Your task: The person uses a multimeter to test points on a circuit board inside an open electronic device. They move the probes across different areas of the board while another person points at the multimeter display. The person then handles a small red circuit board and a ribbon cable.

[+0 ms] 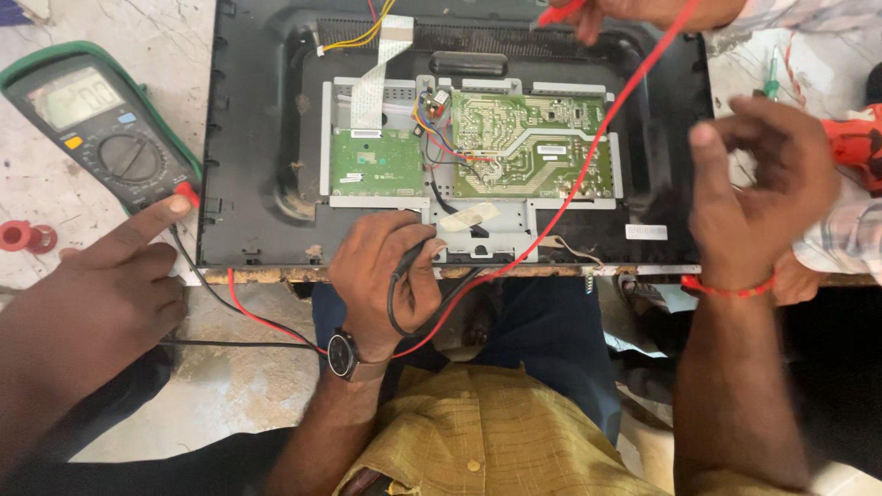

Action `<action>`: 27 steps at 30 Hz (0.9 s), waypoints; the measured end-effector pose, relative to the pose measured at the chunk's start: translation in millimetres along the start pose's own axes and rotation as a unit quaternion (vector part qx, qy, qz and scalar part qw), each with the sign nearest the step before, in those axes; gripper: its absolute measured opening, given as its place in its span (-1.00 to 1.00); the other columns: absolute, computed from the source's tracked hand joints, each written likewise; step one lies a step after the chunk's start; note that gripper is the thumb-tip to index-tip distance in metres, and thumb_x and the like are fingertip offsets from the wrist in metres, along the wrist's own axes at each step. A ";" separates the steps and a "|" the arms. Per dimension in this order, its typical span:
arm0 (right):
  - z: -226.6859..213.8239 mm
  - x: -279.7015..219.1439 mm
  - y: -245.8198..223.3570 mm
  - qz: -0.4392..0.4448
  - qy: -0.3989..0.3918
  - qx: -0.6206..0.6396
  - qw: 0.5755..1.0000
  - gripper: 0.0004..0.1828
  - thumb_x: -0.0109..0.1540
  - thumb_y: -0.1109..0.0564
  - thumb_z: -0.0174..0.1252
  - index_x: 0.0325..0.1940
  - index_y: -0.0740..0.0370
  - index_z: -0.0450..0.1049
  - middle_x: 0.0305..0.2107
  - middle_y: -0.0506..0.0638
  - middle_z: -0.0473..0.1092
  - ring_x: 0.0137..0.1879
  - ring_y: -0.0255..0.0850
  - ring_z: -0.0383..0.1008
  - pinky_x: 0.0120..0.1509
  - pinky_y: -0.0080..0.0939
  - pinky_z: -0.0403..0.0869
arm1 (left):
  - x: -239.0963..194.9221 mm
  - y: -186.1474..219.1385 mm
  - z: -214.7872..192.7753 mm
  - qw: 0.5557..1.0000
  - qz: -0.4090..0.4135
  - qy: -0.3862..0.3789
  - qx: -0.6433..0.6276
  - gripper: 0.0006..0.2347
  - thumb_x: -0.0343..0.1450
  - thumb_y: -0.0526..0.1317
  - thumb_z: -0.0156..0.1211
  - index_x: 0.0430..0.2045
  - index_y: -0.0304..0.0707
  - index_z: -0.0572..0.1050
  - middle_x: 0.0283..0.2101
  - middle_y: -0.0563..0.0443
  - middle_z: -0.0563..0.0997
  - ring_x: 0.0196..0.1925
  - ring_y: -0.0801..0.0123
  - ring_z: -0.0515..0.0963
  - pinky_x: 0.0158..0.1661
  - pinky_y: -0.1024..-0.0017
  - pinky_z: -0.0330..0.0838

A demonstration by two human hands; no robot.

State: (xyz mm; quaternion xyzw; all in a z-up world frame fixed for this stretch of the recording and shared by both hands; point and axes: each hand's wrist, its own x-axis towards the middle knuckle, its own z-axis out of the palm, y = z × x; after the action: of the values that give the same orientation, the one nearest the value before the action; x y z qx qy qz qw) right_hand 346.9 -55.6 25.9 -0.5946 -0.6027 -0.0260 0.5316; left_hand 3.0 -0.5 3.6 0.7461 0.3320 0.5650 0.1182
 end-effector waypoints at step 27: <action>-56.2 -264.0 16.6 0.096 -0.400 -0.192 0.891 -0.76 0.11 0.21 0.28 -0.14 0.18 0.61 -0.33 0.08 0.52 -0.22 -0.08 0.55 -0.09 -0.10 0.51 | 2.4 0.3 -6.3 0.999 -0.007 -0.036 0.012 -0.89 0.32 -0.40 0.29 -0.33 -0.37 0.54 -0.22 -0.13 0.60 -0.18 0.05 0.64 -0.20 0.23 0.53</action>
State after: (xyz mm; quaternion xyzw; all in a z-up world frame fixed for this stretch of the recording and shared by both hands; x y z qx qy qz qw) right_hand 321.7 -269.9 -137.1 -0.7002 -0.6876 0.1496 0.1208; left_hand -2.4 -0.4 7.7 0.7650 0.3395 0.5330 0.1245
